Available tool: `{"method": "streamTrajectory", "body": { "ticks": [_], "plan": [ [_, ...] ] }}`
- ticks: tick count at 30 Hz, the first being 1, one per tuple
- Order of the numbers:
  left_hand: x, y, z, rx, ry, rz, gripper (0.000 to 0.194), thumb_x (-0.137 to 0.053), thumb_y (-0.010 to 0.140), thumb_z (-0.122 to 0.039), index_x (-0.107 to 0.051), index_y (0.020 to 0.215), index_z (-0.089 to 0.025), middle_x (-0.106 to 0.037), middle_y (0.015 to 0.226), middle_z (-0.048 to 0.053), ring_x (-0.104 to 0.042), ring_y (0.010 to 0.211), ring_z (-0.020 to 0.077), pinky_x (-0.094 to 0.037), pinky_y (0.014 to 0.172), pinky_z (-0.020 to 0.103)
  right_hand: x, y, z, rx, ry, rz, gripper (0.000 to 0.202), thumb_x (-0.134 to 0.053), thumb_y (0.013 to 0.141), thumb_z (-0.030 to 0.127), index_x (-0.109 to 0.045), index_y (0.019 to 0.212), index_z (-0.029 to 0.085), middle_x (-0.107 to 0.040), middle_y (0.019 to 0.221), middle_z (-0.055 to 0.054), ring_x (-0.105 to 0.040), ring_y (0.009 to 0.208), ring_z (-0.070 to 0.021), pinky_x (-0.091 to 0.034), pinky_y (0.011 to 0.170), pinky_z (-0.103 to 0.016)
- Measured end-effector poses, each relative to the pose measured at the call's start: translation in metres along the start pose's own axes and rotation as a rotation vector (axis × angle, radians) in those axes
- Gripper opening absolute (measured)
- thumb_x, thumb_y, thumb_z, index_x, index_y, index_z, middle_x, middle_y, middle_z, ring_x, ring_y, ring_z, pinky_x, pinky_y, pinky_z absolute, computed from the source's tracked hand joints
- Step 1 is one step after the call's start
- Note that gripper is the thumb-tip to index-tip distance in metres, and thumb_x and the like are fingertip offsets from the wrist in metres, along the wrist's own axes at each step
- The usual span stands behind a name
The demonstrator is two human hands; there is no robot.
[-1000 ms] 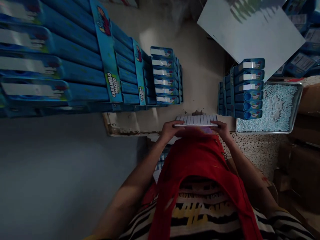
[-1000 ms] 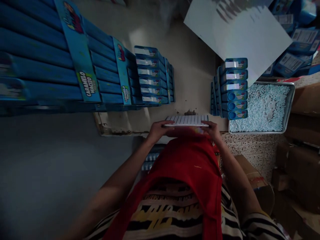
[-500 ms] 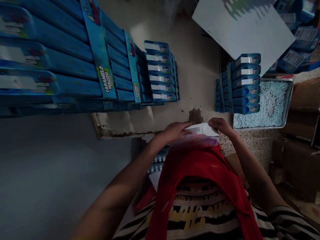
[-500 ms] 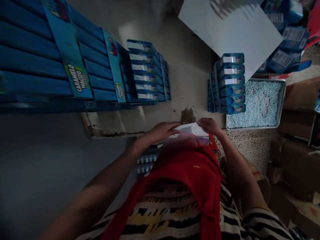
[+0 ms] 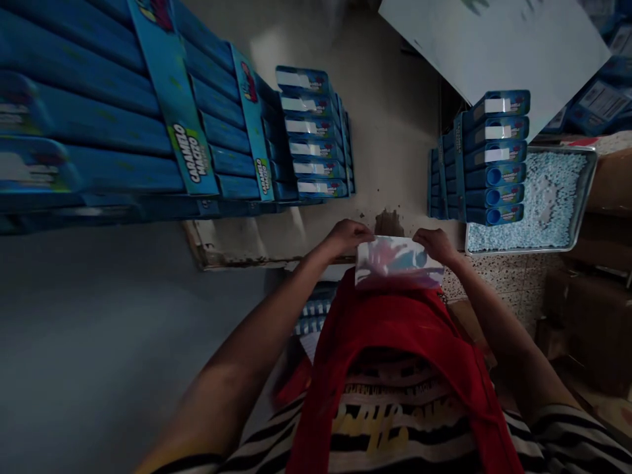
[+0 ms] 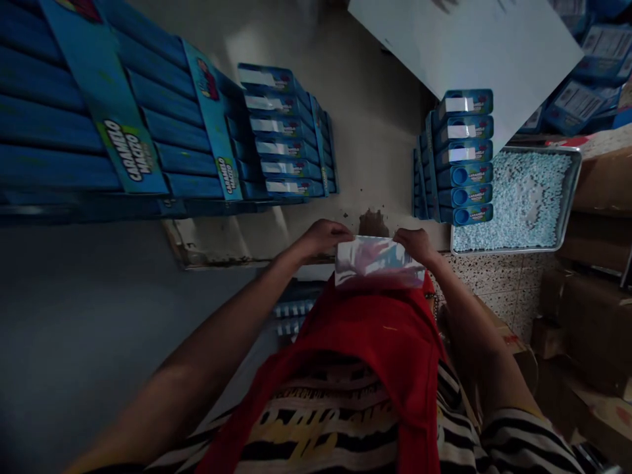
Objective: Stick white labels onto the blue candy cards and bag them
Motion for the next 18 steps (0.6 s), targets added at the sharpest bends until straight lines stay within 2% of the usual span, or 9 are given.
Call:
{"method": "streamTrajectory", "body": {
  "ticks": [3,5,8,12,15,17,18],
  "plan": [
    [0.013,-0.006,0.036,0.197,-0.293,-0.147,0.038,-0.092,0.052,-0.045,-0.077,0.072,-0.017,-0.072,0.067,0.003,-0.065,0.066,0.0194,-0.05,0.063,0.029,-0.003,0.01,0.004,0.046,-0.086,-0.022,0.032,-0.046,0.11,0.03,-0.075,0.113,0.019,-0.08,0.109,-0.011,-0.069,0.101,-0.0224,-0.035,0.08,-0.029],
    [0.016,-0.013,0.047,0.231,-0.439,-0.264,0.04,-0.092,0.05,-0.046,-0.076,0.072,-0.016,-0.071,0.067,0.003,-0.064,0.064,0.0183,-0.053,0.063,0.03,-0.004,0.021,0.011,0.083,-0.145,-0.037,0.031,-0.044,0.109,0.026,-0.074,0.113,0.016,-0.078,0.113,-0.014,-0.067,0.104,-0.0241,-0.035,0.082,-0.031],
    [0.019,-0.021,0.049,0.196,-0.537,-0.378,0.039,-0.085,0.058,-0.049,-0.077,0.076,-0.016,-0.071,0.069,0.002,-0.064,0.065,0.018,-0.054,0.063,0.029,-0.009,0.041,0.015,0.093,-0.198,-0.019,0.03,-0.044,0.107,0.02,-0.072,0.115,0.015,-0.076,0.114,-0.015,-0.065,0.105,-0.0257,-0.036,0.084,-0.033],
    [0.022,-0.021,0.048,0.159,-0.485,-0.432,0.031,-0.076,0.071,-0.047,-0.075,0.076,-0.017,-0.07,0.069,0.001,-0.068,0.074,0.0205,-0.054,0.066,0.027,-0.011,0.061,0.014,0.054,-0.234,-0.041,0.033,-0.043,0.105,0.015,-0.071,0.12,0.014,-0.074,0.116,-0.016,-0.062,0.108,-0.0273,-0.038,0.091,-0.037],
    [0.024,-0.017,0.051,0.172,-0.444,-0.467,0.027,-0.074,0.074,-0.043,-0.074,0.073,-0.016,-0.07,0.068,0.002,-0.069,0.077,0.022,-0.054,0.068,0.027,-0.003,0.067,0.02,-0.035,-0.251,-0.164,0.03,-0.047,0.105,0.018,-0.073,0.12,0.012,-0.072,0.119,-0.019,-0.059,0.115,-0.0315,-0.04,0.1,-0.043],
    [0.025,-0.016,0.052,0.191,-0.434,-0.503,0.026,-0.073,0.076,-0.042,-0.073,0.07,-0.016,-0.068,0.066,0.002,-0.069,0.075,0.0219,-0.053,0.067,0.027,0.002,0.066,0.035,-0.071,-0.202,-0.286,0.032,-0.051,0.105,0.023,-0.07,0.128,0.012,-0.07,0.127,-0.02,-0.057,0.119,-0.0337,-0.041,0.103,-0.046],
    [0.025,-0.016,0.052,0.196,-0.432,-0.524,0.027,-0.072,0.077,-0.042,-0.073,0.07,-0.016,-0.067,0.065,0.002,-0.068,0.074,0.0217,-0.053,0.067,0.027,0.002,0.064,0.049,-0.043,-0.152,-0.326,0.034,-0.053,0.105,0.025,-0.068,0.133,0.013,-0.069,0.131,-0.019,-0.057,0.121,-0.0336,-0.042,0.105,-0.046]
  ]
}}
Point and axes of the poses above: each hand's wrist, its own y-axis towards the middle knuckle, its own x-axis out of the back of the hand, z = x × y, the point moved 8 cm from there along y, towards the middle knuckle
